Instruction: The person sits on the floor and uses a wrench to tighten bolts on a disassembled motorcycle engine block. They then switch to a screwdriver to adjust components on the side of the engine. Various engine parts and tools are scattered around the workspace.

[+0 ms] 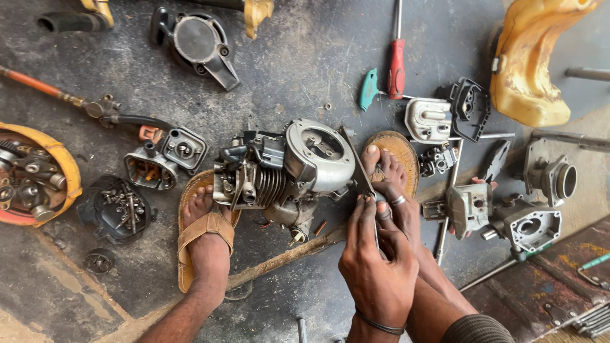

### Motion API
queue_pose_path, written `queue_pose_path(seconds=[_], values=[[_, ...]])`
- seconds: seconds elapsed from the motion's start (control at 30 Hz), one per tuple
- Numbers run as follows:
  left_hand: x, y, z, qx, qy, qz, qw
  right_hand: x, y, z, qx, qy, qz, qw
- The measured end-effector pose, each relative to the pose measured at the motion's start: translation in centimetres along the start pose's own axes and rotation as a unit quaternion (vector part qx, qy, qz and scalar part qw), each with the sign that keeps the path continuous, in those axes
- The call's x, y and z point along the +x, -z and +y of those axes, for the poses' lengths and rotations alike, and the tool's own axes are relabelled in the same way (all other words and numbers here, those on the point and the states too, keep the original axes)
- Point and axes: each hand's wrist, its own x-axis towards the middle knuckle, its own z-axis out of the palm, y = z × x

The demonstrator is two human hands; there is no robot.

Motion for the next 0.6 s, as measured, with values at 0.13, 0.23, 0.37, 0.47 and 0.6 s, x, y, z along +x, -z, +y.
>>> queue_pose_path(seconds=[0.13, 0.23, 0.37, 0.47, 0.6], values=[[-0.2, 0.1, 0.0, -0.007, -0.009, -0.004, 1.0, -0.2, 0.5, 0.2, 0.016, -0.115, -0.04, 0.992], [-0.1, 0.0, 0.0, -0.001, -0.01, 0.004, 1.0, 0.2, 1.1, -0.3, 0.065, -0.142, -0.063, 0.986], [-0.3, -0.3, -0.3, 0.018, 0.002, -0.004, 1.0, 0.5, 1.7, -1.7, 0.144, -0.242, -0.061, 0.958], [-0.3, -0.4, -0.4, 0.017, -0.004, 0.007, 1.0, 1.2, 1.9, -3.0, 0.239, -0.38, -0.038, 0.893], [-0.4, -0.5, -0.4, -0.024, 0.044, -0.009, 0.999, 2.3, 2.5, -3.7, 0.316, -0.521, 0.011, 0.793]])
